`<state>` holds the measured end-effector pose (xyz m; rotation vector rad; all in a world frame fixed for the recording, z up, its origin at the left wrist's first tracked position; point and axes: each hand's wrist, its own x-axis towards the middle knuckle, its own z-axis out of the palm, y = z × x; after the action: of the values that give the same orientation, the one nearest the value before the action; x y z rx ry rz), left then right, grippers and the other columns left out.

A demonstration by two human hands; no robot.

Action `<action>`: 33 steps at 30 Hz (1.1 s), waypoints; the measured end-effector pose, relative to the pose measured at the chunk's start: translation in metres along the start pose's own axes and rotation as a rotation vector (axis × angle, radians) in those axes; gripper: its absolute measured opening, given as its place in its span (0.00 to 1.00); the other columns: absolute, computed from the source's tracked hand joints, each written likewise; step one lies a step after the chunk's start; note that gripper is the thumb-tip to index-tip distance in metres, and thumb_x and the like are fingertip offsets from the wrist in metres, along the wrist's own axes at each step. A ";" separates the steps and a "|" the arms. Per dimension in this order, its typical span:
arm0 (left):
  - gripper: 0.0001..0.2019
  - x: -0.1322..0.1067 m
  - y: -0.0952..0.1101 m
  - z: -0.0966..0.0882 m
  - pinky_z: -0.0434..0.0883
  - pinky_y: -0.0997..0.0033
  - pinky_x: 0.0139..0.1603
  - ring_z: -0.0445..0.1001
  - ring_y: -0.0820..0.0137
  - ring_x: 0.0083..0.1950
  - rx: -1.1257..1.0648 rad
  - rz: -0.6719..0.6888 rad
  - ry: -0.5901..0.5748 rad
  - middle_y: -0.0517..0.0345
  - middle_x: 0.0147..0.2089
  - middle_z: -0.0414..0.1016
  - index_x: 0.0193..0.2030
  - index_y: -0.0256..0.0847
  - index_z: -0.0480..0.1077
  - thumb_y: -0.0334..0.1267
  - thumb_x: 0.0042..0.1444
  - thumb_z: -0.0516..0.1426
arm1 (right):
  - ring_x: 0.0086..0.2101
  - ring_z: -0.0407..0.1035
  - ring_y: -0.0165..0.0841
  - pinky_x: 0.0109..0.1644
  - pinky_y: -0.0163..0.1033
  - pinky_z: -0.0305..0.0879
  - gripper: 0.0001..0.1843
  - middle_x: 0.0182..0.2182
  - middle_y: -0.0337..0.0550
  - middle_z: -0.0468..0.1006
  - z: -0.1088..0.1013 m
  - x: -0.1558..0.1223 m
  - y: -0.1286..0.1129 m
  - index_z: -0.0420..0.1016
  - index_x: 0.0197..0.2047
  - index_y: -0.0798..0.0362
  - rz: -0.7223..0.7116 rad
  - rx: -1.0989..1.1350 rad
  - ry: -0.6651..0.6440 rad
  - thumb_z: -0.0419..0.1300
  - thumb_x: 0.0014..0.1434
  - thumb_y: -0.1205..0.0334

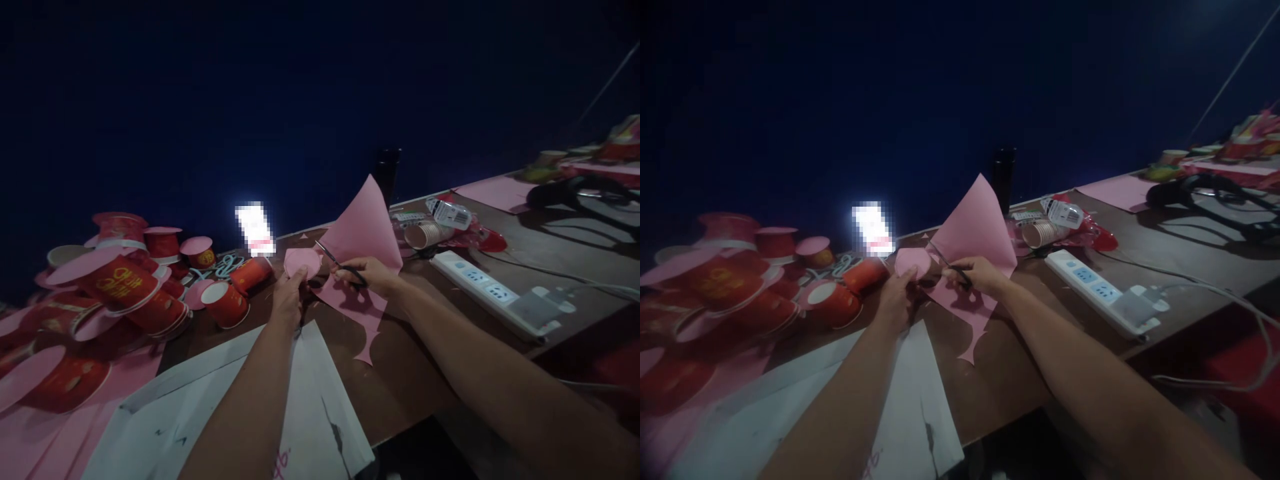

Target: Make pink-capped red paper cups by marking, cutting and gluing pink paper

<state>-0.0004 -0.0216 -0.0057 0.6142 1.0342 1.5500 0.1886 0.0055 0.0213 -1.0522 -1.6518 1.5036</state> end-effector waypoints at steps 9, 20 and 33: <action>0.21 -0.002 0.001 0.003 0.67 0.76 0.23 0.69 0.76 0.22 0.062 -0.040 0.058 0.64 0.25 0.70 0.36 0.39 0.67 0.41 0.36 0.68 | 0.20 0.65 0.24 0.19 0.28 0.58 0.25 0.23 0.38 0.75 0.015 0.001 0.008 0.78 0.41 0.56 0.020 0.102 -0.027 0.69 0.46 0.46; 0.20 0.001 -0.002 0.001 0.67 0.77 0.26 0.66 0.79 0.22 0.081 -0.031 -0.071 0.63 0.27 0.69 0.37 0.37 0.69 0.39 0.37 0.68 | 0.25 0.69 0.26 0.19 0.26 0.55 0.24 0.27 0.39 0.76 0.016 0.006 0.007 0.76 0.43 0.53 0.056 0.339 0.188 0.71 0.44 0.52; 0.22 -0.012 0.002 0.005 0.65 0.77 0.24 0.68 0.76 0.24 0.276 -0.210 -0.268 0.60 0.28 0.73 0.42 0.37 0.72 0.40 0.38 0.68 | 0.20 0.63 0.23 0.20 0.28 0.54 0.29 0.23 0.31 0.73 0.018 0.007 0.013 0.71 0.43 0.50 -0.036 0.428 0.215 0.73 0.36 0.56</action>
<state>0.0060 -0.0318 0.0004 0.8504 1.0761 1.1165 0.1714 0.0042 0.0063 -0.9028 -1.1289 1.5678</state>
